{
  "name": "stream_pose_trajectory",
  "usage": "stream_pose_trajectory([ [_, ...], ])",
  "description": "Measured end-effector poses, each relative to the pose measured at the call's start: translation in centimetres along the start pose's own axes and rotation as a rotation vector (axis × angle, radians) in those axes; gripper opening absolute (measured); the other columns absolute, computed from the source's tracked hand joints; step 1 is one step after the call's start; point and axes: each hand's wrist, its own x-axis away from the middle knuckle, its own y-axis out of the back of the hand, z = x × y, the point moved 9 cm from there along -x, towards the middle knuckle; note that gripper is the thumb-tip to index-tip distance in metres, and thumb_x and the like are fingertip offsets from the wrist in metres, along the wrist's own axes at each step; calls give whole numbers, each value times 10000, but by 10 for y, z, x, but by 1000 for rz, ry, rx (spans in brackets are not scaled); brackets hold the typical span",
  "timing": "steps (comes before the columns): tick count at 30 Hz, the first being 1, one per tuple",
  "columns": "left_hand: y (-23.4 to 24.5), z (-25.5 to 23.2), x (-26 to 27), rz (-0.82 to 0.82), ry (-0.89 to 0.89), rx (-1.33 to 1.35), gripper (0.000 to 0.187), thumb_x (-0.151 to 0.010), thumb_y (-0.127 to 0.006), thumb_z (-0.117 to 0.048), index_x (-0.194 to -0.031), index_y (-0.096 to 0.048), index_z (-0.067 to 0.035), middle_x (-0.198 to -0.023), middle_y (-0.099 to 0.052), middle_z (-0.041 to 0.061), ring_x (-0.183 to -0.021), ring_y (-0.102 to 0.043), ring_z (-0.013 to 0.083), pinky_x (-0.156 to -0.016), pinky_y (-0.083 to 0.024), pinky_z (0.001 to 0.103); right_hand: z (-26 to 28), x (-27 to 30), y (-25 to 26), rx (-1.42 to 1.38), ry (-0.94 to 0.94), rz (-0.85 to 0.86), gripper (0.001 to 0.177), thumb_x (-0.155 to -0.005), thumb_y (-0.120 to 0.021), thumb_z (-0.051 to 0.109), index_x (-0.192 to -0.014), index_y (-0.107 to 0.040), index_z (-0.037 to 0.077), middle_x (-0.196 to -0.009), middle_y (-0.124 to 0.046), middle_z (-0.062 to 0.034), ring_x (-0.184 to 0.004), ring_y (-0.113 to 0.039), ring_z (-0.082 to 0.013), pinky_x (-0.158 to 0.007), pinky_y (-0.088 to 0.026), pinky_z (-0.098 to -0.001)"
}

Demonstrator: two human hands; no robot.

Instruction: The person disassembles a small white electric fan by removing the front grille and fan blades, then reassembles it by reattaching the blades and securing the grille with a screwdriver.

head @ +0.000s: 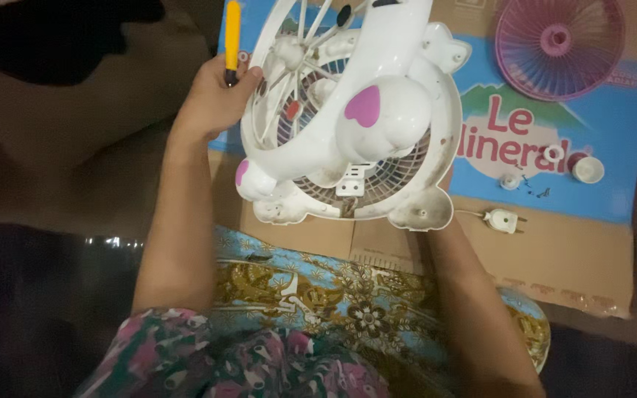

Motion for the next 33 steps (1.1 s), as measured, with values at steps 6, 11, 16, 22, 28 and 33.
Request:
stream_pose_trajectory([
  [6, 0, 3, -1, 27, 36, 26, 186, -1044, -685, -184, -1022, -643, -4, -881, -640, -31, -805, -547, 51, -721, -484, 250, -11, -6, -3, 20, -25, 53, 206, -1037, -662, 89, -1213, -599, 3, -1107, -704, -165, -981, -673, -212, -845, -523, -335],
  [11, 1, 1, 0, 7, 41, -18, 180, -1032, -695, -186, -1025, -647, -13, -907, -662, -28, -827, -568, 50, -742, -509, 245, -15, -7, -7, 31, -44, 101, 183, -1047, -661, 84, -1198, -597, 2, -1085, -705, -160, -954, -672, -201, -821, -523, -328],
  [16, -1, -1, -2, -7, 52, -20, 215, -1038, -704, -200, -1019, -643, 5, -897, -641, -15, -818, -548, 68, -737, -494, 267, -28, -9, -7, 54, -79, 143, 161, -1058, -661, 79, -1183, -594, 2, -1063, -706, -154, -928, -672, -190, -797, -523, -321],
  [22, -10, -17, 2, -9, 13, -65, 195, -995, -703, -223, -1028, -647, -39, -889, -686, -4, -811, -601, 78, -722, -529, 284, -71, -1, 5, 142, -219, 221, 137, -1070, -660, 73, -1164, -591, 1, -1036, -708, -147, -897, -671, -176, -769, -523, -312],
  [28, -37, -26, 4, 0, -4, -197, 274, -973, -732, -260, -938, -597, -24, -780, -637, 67, -723, -595, 125, -664, -499, 324, -121, 30, 54, 180, -352, 51, 117, -1082, -659, 67, -1146, -587, 1, -1009, -709, -140, -865, -670, -163, -740, -523, -304],
  [33, -41, -43, 12, 4, -50, -170, 290, -993, -716, -267, -956, -583, -12, -778, -604, 76, -699, -573, 168, -645, -487, 346, -117, 29, 104, 149, -298, -249, 104, -1093, -659, 62, -1130, -585, 1, -987, -710, -134, -839, -669, -152, -717, -523, -297],
])
